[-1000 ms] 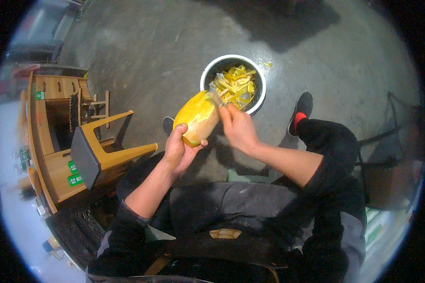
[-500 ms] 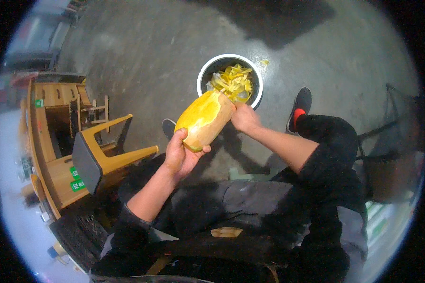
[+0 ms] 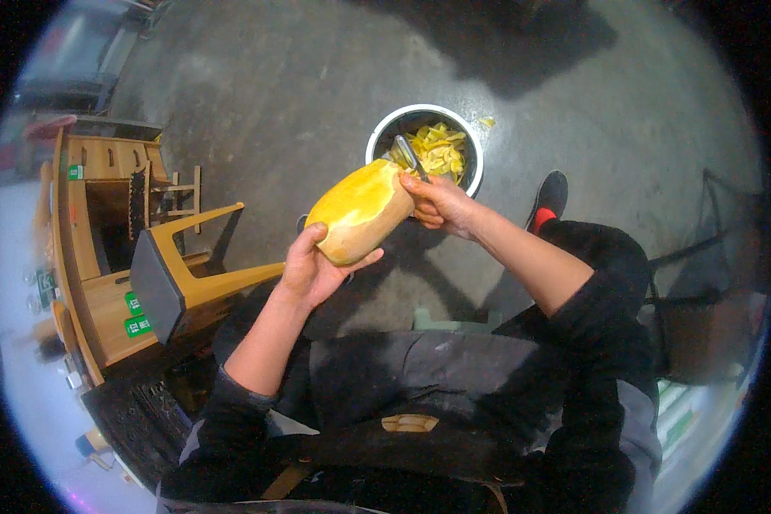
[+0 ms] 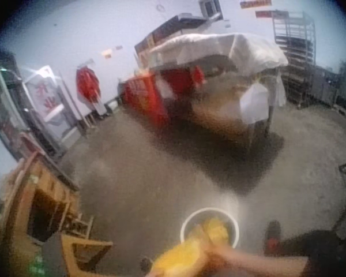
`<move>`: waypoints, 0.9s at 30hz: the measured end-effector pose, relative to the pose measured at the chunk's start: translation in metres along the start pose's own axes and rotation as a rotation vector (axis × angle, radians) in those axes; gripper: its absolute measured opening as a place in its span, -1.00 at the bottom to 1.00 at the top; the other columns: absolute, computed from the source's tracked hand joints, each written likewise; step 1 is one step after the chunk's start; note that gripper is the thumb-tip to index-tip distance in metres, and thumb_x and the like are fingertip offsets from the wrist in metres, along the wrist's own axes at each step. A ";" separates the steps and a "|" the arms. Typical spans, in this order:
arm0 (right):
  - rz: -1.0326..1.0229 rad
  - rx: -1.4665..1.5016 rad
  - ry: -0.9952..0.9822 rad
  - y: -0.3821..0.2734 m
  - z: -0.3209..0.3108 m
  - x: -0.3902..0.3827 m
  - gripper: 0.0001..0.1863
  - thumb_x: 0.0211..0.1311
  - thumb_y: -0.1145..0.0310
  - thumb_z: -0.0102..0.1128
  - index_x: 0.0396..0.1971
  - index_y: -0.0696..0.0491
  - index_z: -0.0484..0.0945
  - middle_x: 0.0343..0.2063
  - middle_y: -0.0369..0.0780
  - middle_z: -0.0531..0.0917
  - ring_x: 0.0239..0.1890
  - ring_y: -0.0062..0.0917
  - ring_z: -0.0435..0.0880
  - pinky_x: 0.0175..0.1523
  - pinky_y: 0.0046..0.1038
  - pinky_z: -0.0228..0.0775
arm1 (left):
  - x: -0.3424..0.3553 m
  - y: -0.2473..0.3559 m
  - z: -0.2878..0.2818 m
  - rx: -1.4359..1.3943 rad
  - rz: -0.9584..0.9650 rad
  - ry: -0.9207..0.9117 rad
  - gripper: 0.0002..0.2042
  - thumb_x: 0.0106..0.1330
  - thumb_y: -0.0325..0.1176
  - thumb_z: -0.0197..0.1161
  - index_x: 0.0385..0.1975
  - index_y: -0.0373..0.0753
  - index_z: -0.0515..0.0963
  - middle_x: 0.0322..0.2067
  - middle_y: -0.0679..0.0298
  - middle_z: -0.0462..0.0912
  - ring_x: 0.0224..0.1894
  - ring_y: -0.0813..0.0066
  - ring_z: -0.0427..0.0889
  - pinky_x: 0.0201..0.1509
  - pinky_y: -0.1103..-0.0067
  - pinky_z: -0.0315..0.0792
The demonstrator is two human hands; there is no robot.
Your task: The person sits on a low stool and peels a large yellow melon using a peeler, collecting the peels in a metal bowl on the floor. The person rotates the melon to remove the skin in long strips and finishes by placing the peeled melon on a nearby wooden table.
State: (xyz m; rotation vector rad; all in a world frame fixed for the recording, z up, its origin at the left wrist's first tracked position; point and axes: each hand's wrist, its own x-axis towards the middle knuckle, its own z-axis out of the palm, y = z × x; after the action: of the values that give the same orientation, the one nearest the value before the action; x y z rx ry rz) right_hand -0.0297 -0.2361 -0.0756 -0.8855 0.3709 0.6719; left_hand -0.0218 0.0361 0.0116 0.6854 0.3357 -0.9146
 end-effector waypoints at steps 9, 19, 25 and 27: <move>-0.072 -0.107 -0.228 -0.041 0.015 -0.015 -0.58 0.45 -0.13 0.35 -0.27 -0.07 0.50 -0.70 -0.52 0.29 -0.70 -0.80 0.20 -0.58 -0.62 -0.02 | -0.009 0.025 0.013 -0.064 -0.048 -0.207 -0.03 0.33 0.39 0.19 0.63 -0.07 0.12 0.60 0.10 0.18 0.62 -0.08 0.14 0.55 -0.43 -0.10; -0.032 -0.692 -0.266 -0.085 0.034 -0.038 -0.57 0.36 -0.10 0.46 -0.14 -0.01 0.76 -0.42 -0.46 0.62 -0.44 -0.78 0.47 -0.37 -0.62 0.24 | 0.021 -0.001 0.019 -0.138 -0.377 -0.456 0.08 0.14 0.24 0.46 0.61 -0.08 0.08 0.48 -0.32 0.22 0.43 -0.27 0.41 0.42 -0.11 0.42; -0.244 -0.833 0.022 -0.078 0.038 -0.025 -0.50 0.37 -0.05 0.45 0.03 0.08 0.74 -0.28 -0.35 0.73 -0.23 -0.67 0.63 -0.09 -0.55 0.46 | 0.032 -0.004 -0.001 -0.085 -0.165 -0.252 -0.08 0.18 0.13 0.40 0.47 -0.30 0.27 0.21 -0.24 0.54 0.20 -0.14 0.65 0.28 -0.02 0.58; -0.267 -0.829 0.122 -0.072 0.039 -0.023 -0.48 0.39 -0.04 0.43 0.07 0.10 0.72 -0.23 -0.32 0.76 -0.21 -0.65 0.66 -0.04 -0.54 0.49 | 0.033 -0.001 -0.006 -0.058 -0.120 -0.201 -0.10 0.18 0.11 0.40 0.45 -0.31 0.29 0.17 -0.19 0.57 0.19 -0.12 0.66 0.27 -0.02 0.59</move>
State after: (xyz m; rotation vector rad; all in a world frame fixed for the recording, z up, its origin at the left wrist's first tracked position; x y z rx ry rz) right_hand 0.0027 -0.2457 0.0026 -1.7355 0.0606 0.5176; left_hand -0.0037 0.0192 -0.0112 0.5194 0.2253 -1.0752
